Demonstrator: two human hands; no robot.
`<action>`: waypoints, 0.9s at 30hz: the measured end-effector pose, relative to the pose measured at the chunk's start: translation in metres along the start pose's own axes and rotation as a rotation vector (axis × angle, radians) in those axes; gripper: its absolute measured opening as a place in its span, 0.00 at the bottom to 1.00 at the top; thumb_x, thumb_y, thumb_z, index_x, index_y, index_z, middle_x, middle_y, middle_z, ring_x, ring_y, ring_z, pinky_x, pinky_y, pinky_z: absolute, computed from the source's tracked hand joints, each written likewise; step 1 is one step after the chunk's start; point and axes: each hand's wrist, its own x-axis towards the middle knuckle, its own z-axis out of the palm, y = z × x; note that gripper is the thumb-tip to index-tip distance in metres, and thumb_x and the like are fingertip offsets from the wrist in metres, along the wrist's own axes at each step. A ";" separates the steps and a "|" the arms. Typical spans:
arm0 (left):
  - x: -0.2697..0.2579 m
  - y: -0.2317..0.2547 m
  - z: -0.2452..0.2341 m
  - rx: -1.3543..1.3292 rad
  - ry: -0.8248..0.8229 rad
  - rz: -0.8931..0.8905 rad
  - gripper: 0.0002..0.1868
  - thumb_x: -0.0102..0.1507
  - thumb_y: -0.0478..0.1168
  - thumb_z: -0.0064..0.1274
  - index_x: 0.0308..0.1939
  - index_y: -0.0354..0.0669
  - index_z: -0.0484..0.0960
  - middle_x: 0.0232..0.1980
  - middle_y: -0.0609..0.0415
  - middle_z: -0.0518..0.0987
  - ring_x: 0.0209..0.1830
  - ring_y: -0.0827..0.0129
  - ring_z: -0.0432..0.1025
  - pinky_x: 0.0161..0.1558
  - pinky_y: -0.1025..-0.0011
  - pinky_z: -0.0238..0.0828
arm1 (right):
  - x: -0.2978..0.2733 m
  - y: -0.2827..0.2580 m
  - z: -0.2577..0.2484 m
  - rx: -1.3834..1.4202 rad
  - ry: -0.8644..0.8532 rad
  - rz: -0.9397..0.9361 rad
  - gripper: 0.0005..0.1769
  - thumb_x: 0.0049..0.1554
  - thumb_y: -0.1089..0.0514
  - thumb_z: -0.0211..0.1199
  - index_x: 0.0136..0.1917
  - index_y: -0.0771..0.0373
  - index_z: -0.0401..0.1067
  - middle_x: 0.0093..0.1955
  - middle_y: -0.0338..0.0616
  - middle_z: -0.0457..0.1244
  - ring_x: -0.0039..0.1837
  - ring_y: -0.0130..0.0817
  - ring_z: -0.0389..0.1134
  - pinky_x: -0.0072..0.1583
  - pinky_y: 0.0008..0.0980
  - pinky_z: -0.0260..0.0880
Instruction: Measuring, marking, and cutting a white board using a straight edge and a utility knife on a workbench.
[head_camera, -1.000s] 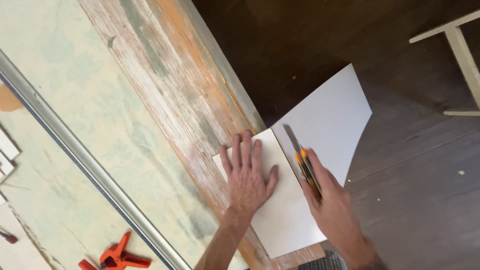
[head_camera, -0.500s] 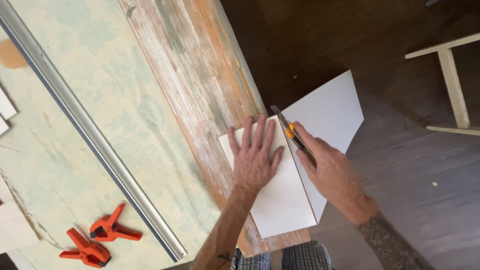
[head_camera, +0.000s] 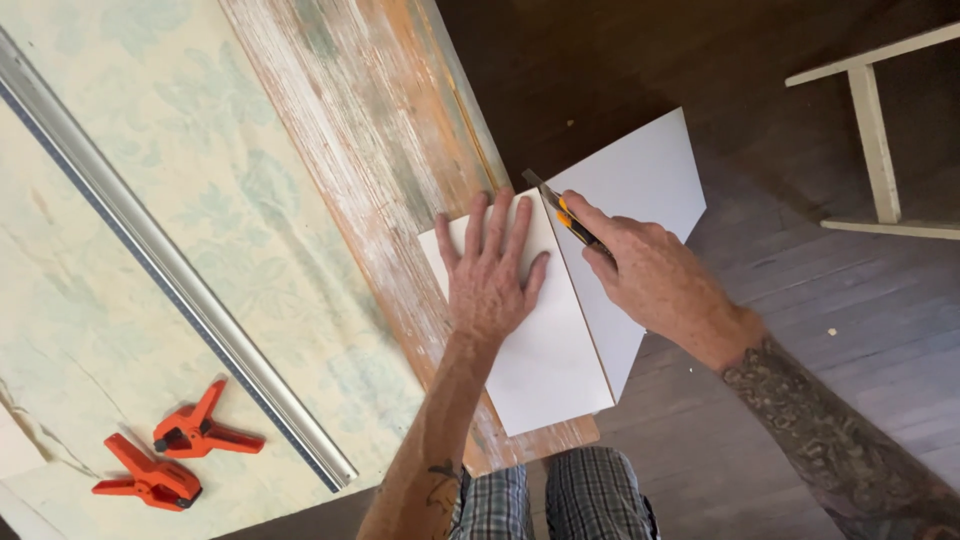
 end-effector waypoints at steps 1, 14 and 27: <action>-0.001 0.000 0.000 -0.015 0.022 0.000 0.37 0.69 0.64 0.38 0.81 0.66 0.51 0.85 0.60 0.50 0.84 0.59 0.44 0.77 0.33 0.26 | -0.002 0.001 0.001 -0.015 -0.004 0.003 0.33 0.64 0.59 0.54 0.82 0.47 0.56 0.53 0.56 0.70 0.55 0.51 0.75 0.51 0.47 0.77; 0.001 0.003 -0.004 0.004 0.051 0.025 0.37 0.69 0.61 0.40 0.81 0.60 0.55 0.83 0.56 0.55 0.83 0.57 0.48 0.75 0.32 0.30 | -0.015 0.009 0.022 0.083 0.088 0.003 0.36 0.64 0.54 0.52 0.84 0.43 0.52 0.49 0.55 0.69 0.57 0.56 0.72 0.56 0.54 0.73; -0.004 0.000 -0.001 0.006 0.013 0.009 0.35 0.70 0.59 0.39 0.81 0.59 0.55 0.84 0.56 0.52 0.84 0.56 0.46 0.75 0.32 0.28 | -0.013 -0.004 0.011 0.004 -0.006 0.059 0.36 0.64 0.59 0.51 0.83 0.39 0.52 0.52 0.54 0.70 0.56 0.52 0.74 0.53 0.49 0.76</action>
